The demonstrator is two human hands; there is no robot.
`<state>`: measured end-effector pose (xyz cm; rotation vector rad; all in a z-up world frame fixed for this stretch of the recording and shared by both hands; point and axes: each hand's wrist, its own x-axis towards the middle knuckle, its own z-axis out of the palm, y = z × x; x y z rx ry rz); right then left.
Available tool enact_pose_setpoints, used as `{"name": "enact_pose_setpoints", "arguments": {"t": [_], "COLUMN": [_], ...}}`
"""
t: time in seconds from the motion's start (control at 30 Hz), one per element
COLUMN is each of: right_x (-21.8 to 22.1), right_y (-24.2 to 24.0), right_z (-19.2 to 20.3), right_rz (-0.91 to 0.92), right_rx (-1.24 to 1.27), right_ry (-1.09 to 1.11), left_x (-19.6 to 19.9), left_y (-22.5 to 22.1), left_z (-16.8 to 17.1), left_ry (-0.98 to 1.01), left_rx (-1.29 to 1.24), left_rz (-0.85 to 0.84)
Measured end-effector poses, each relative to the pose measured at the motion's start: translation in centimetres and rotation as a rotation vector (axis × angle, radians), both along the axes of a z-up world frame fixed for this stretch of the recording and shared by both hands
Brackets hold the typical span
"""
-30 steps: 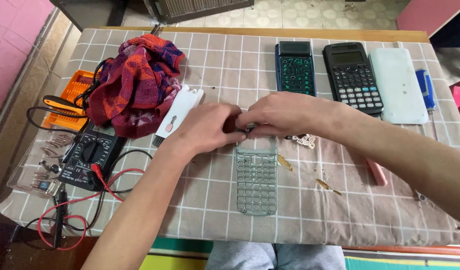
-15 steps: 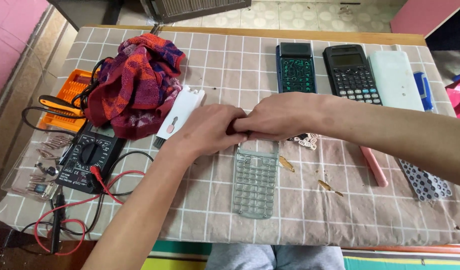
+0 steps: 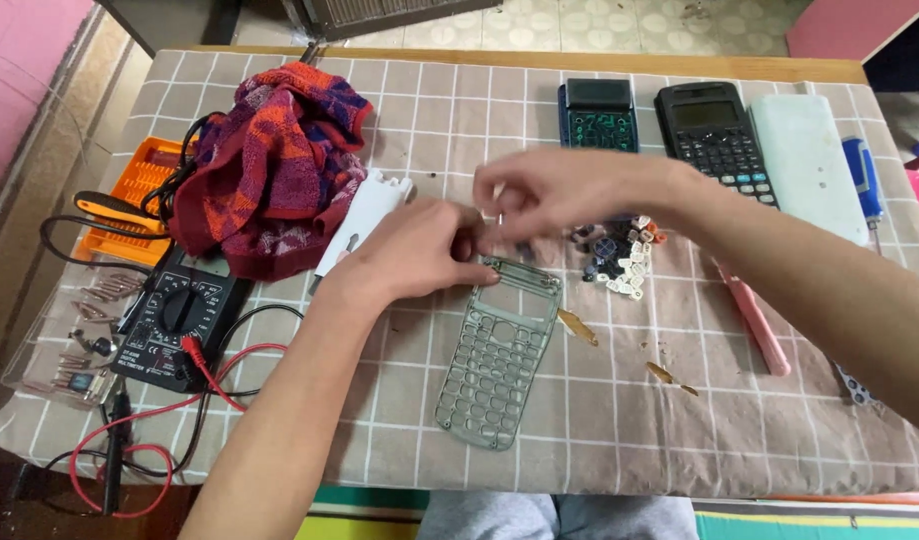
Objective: Assembling a calculator by placing buttons into the faceplate and then installing the circuit board.
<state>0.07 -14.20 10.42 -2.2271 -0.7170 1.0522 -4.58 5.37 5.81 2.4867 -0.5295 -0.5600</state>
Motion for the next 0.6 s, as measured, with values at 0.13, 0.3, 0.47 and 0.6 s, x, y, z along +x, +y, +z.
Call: {"name": "enact_pose_setpoints", "arguments": {"t": [0.13, 0.3, 0.47, 0.6], "right_x": [2.8, 3.1, -0.3, -7.6], "right_y": [-1.6, -3.2, -9.0, -13.7], "right_z": [-2.1, -3.1, -0.6, 1.6], "right_rz": [-0.029, 0.165, 0.037, -0.230], "right_rx": [0.035, -0.011, -0.284, -0.950], "right_ry": [-0.352, -0.663, -0.828, -0.459], "left_x": [-0.4, -0.7, -1.0, -1.2], "left_y": [-0.3, -0.9, -1.3, -1.0], "left_z": [1.0, 1.5, 1.5, 1.5], "left_ry": [0.018, -0.011, -0.087, -0.243], "left_rx": [-0.006, 0.037, 0.140, 0.083], "left_rz": [0.013, -0.035, -0.047, -0.046]}}
